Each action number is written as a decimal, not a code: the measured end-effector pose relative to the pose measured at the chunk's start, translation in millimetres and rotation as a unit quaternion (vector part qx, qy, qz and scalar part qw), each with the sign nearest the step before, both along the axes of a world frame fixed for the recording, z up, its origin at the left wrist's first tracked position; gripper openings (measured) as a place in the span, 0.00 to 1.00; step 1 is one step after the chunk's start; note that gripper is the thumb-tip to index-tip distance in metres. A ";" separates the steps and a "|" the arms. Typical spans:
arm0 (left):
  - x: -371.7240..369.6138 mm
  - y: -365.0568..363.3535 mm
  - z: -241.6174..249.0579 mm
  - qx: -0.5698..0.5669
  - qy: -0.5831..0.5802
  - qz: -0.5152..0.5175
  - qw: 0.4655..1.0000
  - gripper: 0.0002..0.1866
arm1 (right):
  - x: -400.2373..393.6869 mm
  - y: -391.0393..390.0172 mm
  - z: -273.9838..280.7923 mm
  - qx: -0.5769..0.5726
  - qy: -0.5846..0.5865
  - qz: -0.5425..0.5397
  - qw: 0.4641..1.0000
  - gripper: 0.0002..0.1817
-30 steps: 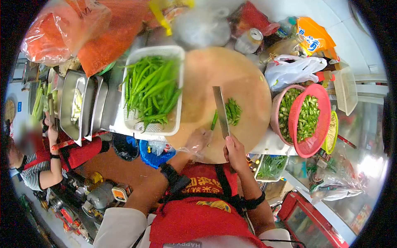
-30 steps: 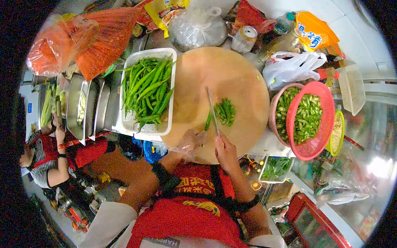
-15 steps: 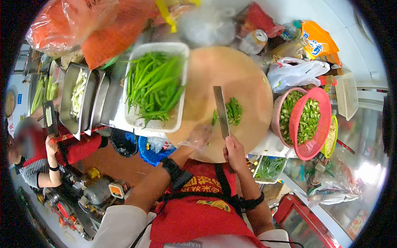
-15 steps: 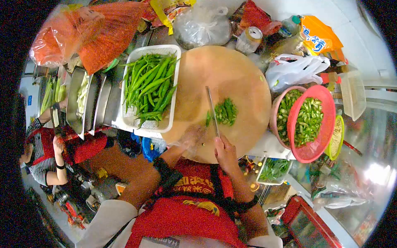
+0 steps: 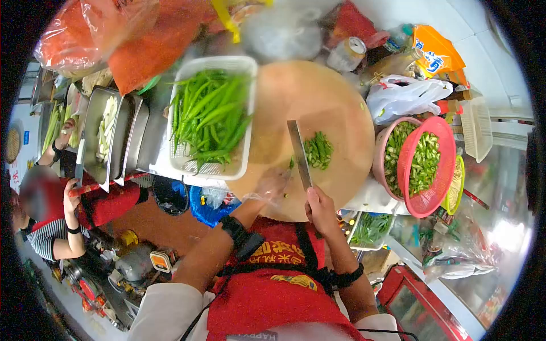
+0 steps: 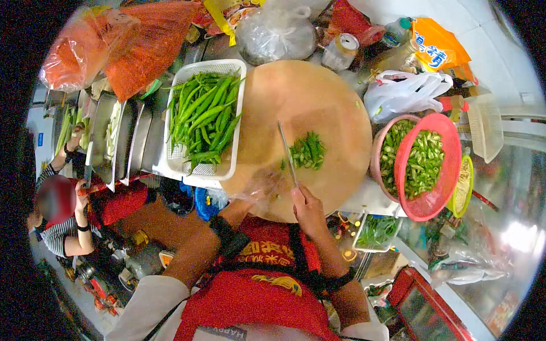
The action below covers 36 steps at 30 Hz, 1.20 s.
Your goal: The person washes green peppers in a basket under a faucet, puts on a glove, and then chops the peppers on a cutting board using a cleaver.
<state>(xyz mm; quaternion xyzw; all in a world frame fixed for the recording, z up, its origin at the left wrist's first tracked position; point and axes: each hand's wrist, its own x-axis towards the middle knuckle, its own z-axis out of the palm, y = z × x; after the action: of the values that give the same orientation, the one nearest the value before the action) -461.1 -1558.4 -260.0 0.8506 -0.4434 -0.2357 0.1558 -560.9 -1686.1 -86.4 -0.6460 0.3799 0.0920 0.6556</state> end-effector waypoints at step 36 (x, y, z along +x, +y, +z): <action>98.0 134.4 238.1 -0.094 0.000 0.418 0.903 0.11 | -16.2 -23.0 -21.9 0.012 0.014 -0.056 0.998 0.20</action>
<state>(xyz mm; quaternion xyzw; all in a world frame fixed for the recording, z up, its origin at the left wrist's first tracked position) -363.1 -1424.0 -22.0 0.9392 -0.0668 -0.1058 0.3197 -577.1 -1709.1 -108.3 -0.6143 0.4234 0.0689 0.6622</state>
